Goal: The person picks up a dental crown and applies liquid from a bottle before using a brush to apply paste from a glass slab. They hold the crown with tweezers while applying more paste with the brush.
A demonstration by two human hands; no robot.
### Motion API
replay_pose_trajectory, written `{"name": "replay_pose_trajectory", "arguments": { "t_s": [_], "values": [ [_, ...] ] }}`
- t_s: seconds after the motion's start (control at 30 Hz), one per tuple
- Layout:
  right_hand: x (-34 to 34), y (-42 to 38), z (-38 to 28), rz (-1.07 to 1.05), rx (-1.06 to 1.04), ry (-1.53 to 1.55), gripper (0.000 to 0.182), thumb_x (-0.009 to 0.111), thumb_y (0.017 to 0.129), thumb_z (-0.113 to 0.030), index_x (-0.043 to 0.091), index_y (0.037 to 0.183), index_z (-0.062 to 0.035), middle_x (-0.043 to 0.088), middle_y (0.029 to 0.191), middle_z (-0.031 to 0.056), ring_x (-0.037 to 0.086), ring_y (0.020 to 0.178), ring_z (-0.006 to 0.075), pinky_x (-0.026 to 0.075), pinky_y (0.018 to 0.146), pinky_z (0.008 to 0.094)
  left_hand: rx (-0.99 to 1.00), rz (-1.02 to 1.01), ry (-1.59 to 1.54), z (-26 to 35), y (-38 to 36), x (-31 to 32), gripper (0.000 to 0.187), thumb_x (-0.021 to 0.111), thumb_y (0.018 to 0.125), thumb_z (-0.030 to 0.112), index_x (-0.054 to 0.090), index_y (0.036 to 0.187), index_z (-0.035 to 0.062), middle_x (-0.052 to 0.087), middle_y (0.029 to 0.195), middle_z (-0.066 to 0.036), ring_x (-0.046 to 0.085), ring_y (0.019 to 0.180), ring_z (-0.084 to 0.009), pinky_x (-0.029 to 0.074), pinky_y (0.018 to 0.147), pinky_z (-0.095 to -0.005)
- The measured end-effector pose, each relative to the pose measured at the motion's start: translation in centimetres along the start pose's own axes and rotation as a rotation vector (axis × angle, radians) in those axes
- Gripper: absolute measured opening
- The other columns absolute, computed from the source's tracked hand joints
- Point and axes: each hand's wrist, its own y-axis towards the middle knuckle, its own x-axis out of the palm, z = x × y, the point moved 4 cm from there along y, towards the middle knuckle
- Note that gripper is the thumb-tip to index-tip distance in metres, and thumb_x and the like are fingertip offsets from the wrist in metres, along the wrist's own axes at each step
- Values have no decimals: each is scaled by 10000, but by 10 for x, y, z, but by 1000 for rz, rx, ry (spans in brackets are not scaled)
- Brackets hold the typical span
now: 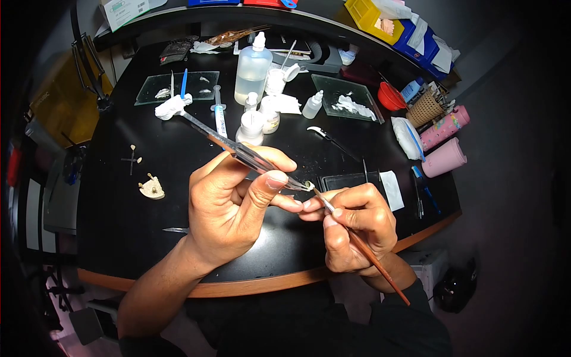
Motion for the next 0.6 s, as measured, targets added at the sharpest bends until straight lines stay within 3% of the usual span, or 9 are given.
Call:
{"name": "replay_pose_trajectory", "arguments": {
  "t_s": [0.1,0.2,0.3,0.43,0.47,0.6],
  "values": [
    [-13,8,-1,73,32,-5,81,558,874,78,500,922,48,530,865,182,705,774,272,636,628,324,-48,29,-3,2,1,0,256,490,1029,145,527,1079,-103,587,1052,-174,729,779,-267,653,688,-299],
    [-54,31,12,176,80,-16,56,519,917,47,469,943,46,553,857,167,678,704,215,584,529,269,-130,112,-73,0,1,-3,187,567,984,54,603,1033,-123,626,1014,-151,686,767,-134,643,672,-265],
    [-100,60,56,222,415,-40,24,545,933,-14,561,933,4,674,824,119,673,735,142,504,542,217,-80,137,-40,2,3,-5,196,564,988,62,602,1045,-121,630,980,-136,681,723,-119,637,659,-252],
    [-131,64,155,54,828,27,14,623,850,-42,623,847,-56,680,827,44,641,767,91,478,608,211,-49,126,4,2,3,-6,188,576,986,71,616,1032,-107,636,901,-108,687,689,-119,608,613,-224],
    [-132,58,177,108,917,41,34,623,843,-35,621,826,-64,676,802,41,628,743,82,462,594,210,-57,119,18,2,4,-6,185,580,985,73,620,1027,-102,636,882,-102,689,687,-120,600,602,-218],
    [-138,35,239,158,965,-1,40,620,826,-38,614,794,-60,668,768,54,621,705,89,436,565,208,-67,132,49,1,4,-8,175,594,981,82,635,1017,-85,636,836,-86,690,671,-119,575,570,-203]
  ]
}}
